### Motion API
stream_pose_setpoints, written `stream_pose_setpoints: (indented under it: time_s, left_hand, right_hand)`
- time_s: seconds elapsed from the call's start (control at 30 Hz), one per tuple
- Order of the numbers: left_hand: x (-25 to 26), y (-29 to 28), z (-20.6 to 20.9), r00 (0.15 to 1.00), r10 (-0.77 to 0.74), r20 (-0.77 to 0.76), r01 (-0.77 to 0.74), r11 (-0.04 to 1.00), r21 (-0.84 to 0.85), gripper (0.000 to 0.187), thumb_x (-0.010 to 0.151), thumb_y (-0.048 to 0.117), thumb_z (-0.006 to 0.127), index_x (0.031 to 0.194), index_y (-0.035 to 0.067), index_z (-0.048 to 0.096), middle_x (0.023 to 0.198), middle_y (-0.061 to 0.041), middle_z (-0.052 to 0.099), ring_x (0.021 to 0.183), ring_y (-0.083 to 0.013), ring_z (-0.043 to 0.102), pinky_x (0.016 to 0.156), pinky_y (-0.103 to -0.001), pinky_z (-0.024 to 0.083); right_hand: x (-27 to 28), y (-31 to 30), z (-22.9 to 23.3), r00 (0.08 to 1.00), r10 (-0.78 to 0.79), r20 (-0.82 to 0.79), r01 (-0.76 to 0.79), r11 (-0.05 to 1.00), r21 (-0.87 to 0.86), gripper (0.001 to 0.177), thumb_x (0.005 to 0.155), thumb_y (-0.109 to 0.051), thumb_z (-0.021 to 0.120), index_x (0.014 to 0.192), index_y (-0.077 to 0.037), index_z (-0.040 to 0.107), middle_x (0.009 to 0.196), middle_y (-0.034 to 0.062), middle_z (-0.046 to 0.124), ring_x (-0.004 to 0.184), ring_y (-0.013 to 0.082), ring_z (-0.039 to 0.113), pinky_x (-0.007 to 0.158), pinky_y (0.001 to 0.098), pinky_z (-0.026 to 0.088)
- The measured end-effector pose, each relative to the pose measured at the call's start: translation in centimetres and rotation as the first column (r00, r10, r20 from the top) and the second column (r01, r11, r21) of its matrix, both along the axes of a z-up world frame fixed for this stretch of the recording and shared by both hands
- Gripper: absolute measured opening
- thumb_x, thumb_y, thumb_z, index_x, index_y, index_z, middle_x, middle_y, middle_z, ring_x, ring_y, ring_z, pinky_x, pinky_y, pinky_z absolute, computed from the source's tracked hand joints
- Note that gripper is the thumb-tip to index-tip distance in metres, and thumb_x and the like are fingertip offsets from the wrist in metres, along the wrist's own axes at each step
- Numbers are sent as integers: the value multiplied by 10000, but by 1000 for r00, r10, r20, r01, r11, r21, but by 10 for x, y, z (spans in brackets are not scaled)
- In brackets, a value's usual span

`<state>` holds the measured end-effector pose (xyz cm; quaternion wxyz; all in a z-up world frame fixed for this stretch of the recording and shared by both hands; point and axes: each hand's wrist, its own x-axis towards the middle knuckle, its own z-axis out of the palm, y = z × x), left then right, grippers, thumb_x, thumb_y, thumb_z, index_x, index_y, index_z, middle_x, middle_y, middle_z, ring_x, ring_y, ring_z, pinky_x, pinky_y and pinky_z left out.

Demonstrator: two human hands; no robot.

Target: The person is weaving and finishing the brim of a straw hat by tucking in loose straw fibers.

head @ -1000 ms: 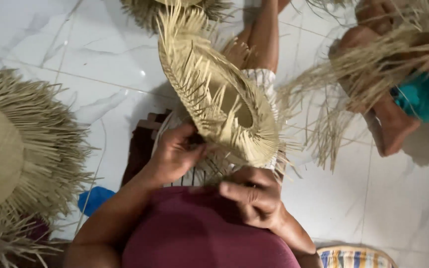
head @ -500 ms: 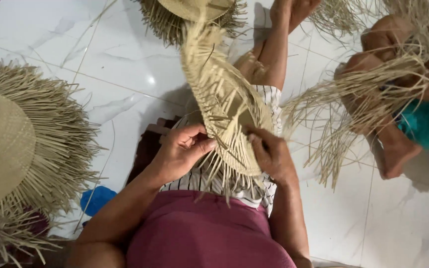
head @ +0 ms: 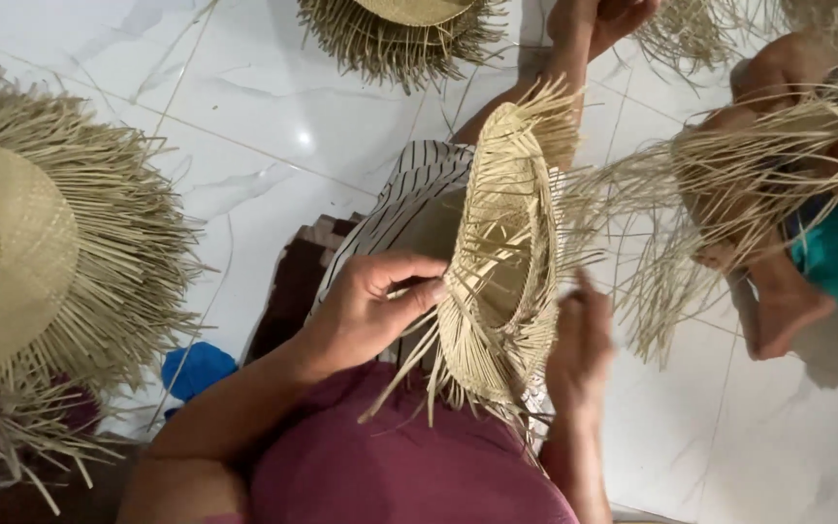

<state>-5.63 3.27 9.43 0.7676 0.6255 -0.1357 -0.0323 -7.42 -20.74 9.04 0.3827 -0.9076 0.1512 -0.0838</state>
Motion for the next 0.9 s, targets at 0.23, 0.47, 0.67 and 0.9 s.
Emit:
stream_pose_setpoints:
  time_s: [0.23, 0.47, 0.67, 0.9]
  left_hand:
    - [-9, 3, 23, 996, -69, 62, 55, 979, 197, 229, 880, 32, 715, 1099, -35, 729, 994, -142, 780, 743, -159, 708, 659, -226, 580]
    - [-13, 6, 11, 998, -48, -45, 53, 991, 126, 272, 902, -5, 696, 1154, -106, 698, 794, -104, 721, 536, -61, 515, 436, -165, 409]
    - [-8, 2, 6, 998, -66, -11, 66, 998, 17, 167, 930, 13, 677, 1075, -62, 708, 757, -81, 686, 533, -67, 476, 424, -183, 376]
    - [-10, 2, 19, 1000, 4, 21, -9, 977, 214, 176, 892, 21, 736, 1059, -34, 743, 763, -49, 728, 547, -43, 506, 448, -176, 394]
  right_hand:
    - [-65, 7, 15, 663, 593, 456, -722, 667, 184, 676, 697, 74, 511, 1325, -133, 652, 1026, 59, 688, 824, 140, 615, 704, 219, 533]
    - [-45, 26, -14, 799, 530, 284, -591, 778, 213, 475, 919, 99, 653, 1294, -191, 686, 964, 3, 526, 708, 74, 476, 543, 157, 442]
    - [-44, 22, -14, 790, 561, 248, -595, 799, 90, 506, 899, 80, 657, 1317, -203, 677, 950, 10, 516, 735, 94, 474, 540, 172, 429]
    - [-45, 28, -12, 805, 538, 250, -562, 827, 27, 443, 882, 57, 709, 1270, -157, 705, 951, 21, 532, 688, 87, 471, 483, 164, 435]
